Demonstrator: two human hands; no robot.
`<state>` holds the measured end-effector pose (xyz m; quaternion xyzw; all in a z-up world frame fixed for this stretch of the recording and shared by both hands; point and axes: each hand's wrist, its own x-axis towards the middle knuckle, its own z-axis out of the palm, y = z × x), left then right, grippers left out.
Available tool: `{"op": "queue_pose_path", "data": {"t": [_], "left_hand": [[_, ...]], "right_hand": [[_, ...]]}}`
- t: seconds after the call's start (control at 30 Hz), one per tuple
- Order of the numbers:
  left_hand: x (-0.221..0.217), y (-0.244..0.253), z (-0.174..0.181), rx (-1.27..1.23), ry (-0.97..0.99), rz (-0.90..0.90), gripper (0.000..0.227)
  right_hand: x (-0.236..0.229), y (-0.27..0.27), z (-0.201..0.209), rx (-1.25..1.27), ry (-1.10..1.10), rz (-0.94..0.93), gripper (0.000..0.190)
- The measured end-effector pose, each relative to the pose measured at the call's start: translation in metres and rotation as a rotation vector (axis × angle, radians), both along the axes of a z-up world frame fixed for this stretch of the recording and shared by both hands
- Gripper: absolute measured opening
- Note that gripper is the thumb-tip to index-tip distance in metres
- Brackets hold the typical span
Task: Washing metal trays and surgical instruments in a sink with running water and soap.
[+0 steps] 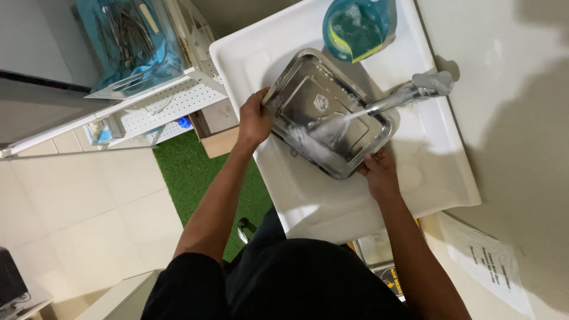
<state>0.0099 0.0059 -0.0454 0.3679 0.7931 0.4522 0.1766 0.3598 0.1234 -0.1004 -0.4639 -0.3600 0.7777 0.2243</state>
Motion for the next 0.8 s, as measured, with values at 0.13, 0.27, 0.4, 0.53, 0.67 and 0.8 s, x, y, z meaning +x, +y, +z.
{"op": "queue_pose_path", "data": {"t": [0.13,0.27,0.4,0.53,0.67,0.8], "left_hand": [[-0.006,-0.011,0.011,-0.076,-0.014,0.008,0.052],[-0.012,-0.020,-0.010,-0.153,0.062,0.017,0.058],[-0.016,-0.024,-0.018,-0.229,0.144,0.068,0.062],[-0.020,-0.022,0.004,-0.314,0.110,0.117,0.062],[-0.028,-0.024,0.003,-0.422,0.068,0.135,0.058],[-0.037,-0.023,-0.006,-0.488,0.126,0.124,0.056]], "right_hand": [[0.013,0.000,-0.025,-0.011,-0.052,0.033,0.023],[0.000,-0.003,0.012,-0.023,-0.043,0.040,0.019],[-0.014,-0.006,0.045,-0.025,-0.084,0.081,0.014],[-0.018,-0.005,0.055,-0.013,-0.052,0.097,0.014],[-0.036,-0.007,0.092,-0.035,-0.024,0.117,0.014],[-0.038,-0.006,0.088,-0.023,0.000,0.133,0.016]]}}
